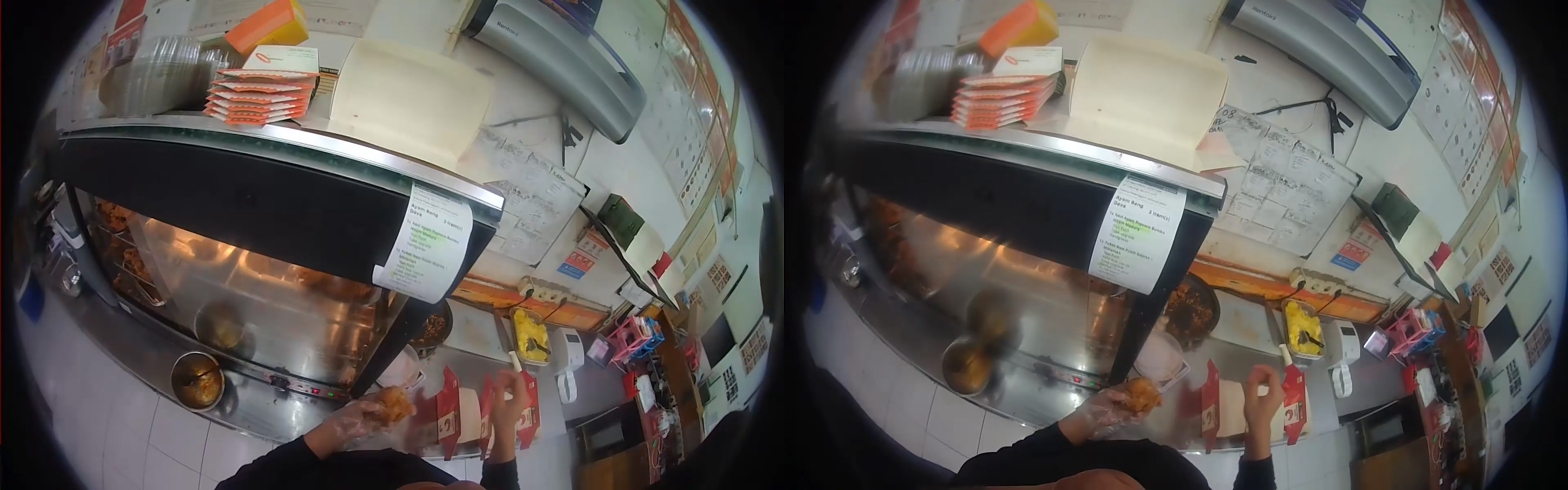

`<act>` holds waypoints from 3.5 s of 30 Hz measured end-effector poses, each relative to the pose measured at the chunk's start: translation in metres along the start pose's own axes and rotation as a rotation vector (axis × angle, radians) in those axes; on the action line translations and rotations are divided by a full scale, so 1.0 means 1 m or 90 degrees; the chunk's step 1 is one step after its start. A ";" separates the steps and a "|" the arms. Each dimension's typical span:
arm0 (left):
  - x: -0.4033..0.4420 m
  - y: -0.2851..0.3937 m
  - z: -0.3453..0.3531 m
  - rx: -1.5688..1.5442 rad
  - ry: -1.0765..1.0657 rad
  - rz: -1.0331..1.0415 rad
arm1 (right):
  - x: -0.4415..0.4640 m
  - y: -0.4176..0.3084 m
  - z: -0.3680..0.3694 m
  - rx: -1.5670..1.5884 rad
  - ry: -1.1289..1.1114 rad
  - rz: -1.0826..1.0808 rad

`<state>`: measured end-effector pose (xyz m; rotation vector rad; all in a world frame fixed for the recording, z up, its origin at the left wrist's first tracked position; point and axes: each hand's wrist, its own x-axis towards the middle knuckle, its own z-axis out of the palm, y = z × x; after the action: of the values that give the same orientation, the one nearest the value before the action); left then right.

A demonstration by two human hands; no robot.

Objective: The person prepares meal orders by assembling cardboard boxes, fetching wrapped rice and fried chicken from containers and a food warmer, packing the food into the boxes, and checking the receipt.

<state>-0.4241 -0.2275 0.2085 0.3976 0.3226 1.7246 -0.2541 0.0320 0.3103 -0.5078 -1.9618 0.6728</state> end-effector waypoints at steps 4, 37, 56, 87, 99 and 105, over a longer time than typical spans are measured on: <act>0.017 0.009 0.017 0.017 -0.025 -0.020 | 0.036 -0.004 -0.008 0.057 0.022 0.057; 0.086 -0.027 -0.005 -0.054 0.187 0.145 | 0.115 0.059 0.097 0.286 -0.255 0.069; 0.118 -0.057 -0.021 -0.160 0.156 0.117 | 0.111 0.089 0.078 0.284 -0.295 0.102; 0.129 -0.064 -0.003 -0.234 0.204 0.072 | 0.103 0.098 0.062 0.254 -0.308 0.125; 0.131 -0.063 0.002 -0.194 0.185 0.119 | 0.103 0.095 0.060 0.250 -0.312 0.156; 0.134 -0.062 -0.006 -0.196 0.173 0.090 | 0.105 0.099 0.062 0.261 -0.311 0.161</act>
<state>-0.3942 -0.0845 0.1879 -0.0406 0.2224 1.9341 -0.3494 0.1553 0.2916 -0.3579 -2.1362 1.4335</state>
